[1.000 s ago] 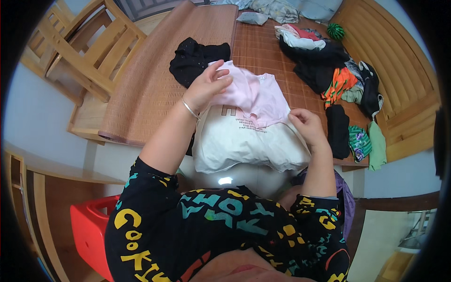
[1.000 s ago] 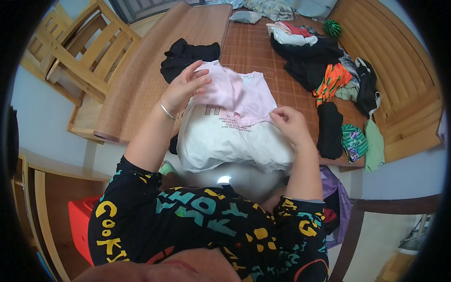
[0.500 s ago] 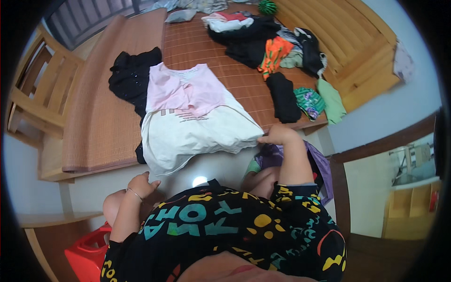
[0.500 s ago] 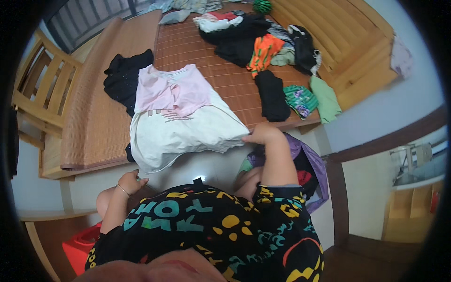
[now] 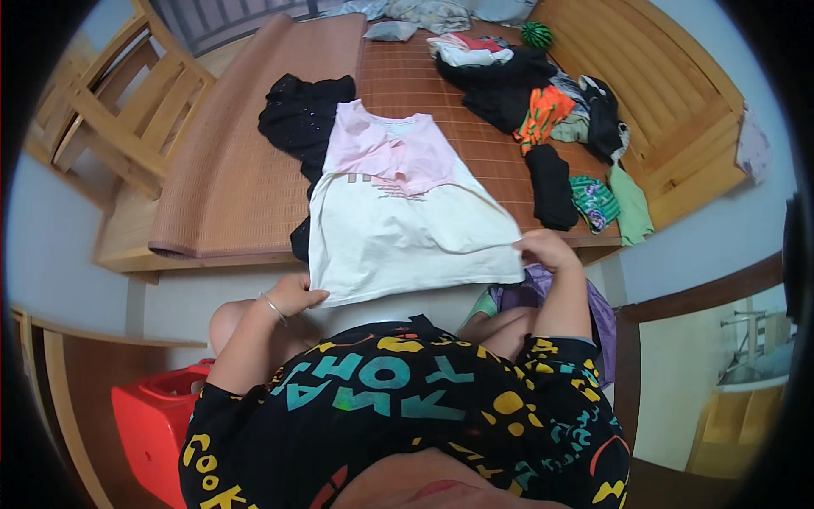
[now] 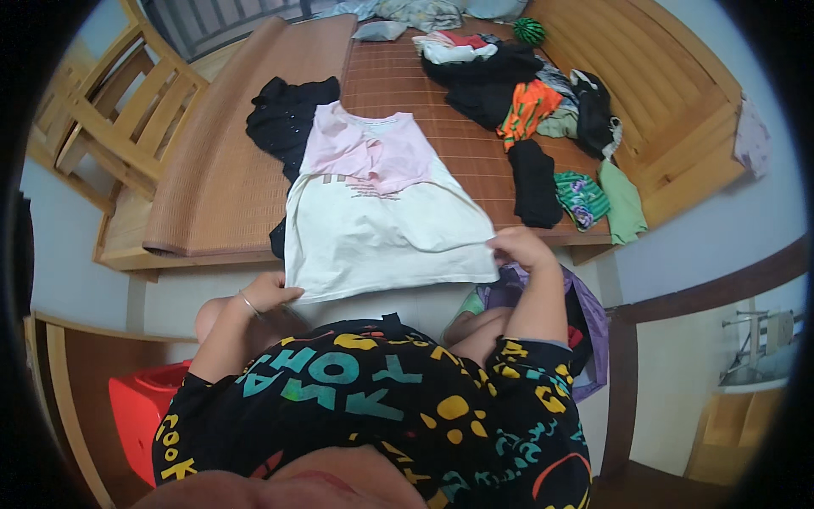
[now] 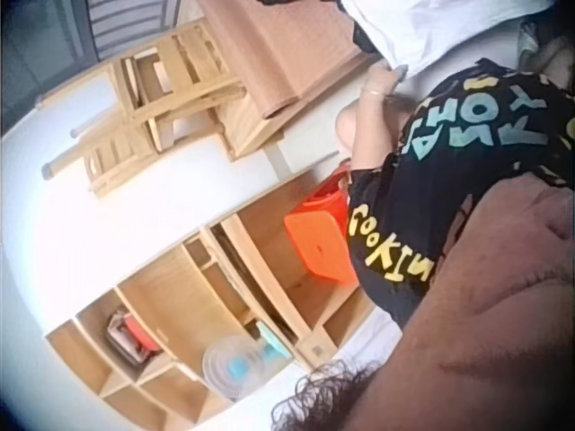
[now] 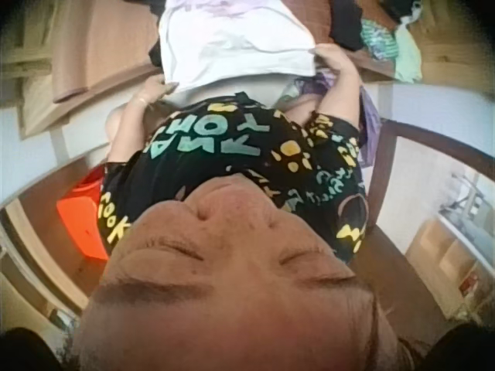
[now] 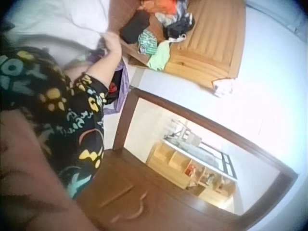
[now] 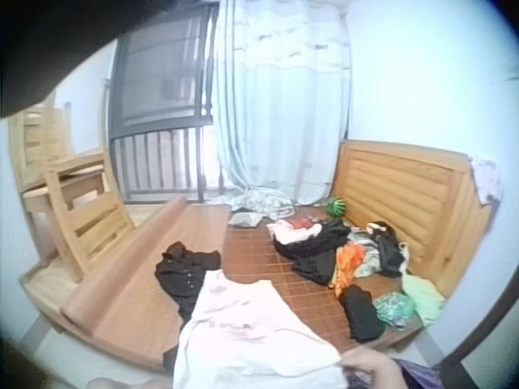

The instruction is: Folding various items of clothing such as shirts and a bra on a bed.

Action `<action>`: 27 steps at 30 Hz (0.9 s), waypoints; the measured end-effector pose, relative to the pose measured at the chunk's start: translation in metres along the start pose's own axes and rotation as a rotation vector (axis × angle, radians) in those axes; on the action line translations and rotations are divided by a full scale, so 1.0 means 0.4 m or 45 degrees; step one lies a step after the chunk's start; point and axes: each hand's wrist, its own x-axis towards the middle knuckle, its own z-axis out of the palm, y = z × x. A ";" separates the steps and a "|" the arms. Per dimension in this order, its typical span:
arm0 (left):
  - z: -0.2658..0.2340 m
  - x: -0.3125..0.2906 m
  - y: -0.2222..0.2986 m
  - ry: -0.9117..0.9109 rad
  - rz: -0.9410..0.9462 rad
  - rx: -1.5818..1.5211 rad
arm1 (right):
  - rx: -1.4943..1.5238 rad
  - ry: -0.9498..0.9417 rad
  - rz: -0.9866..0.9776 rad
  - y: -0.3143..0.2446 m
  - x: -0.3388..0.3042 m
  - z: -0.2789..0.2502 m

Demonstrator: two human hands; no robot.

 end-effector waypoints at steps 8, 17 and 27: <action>-0.145 -0.254 0.163 -0.136 0.474 -0.735 | 0.906 -0.165 -0.730 -0.044 -0.118 -0.008; -0.111 -0.202 0.157 -0.174 0.694 -1.168 | 1.014 -0.287 -0.694 -0.073 -0.120 0.039; -0.029 -0.167 0.368 -0.206 0.984 -0.213 | 0.706 -0.438 -0.513 -0.159 -0.110 0.208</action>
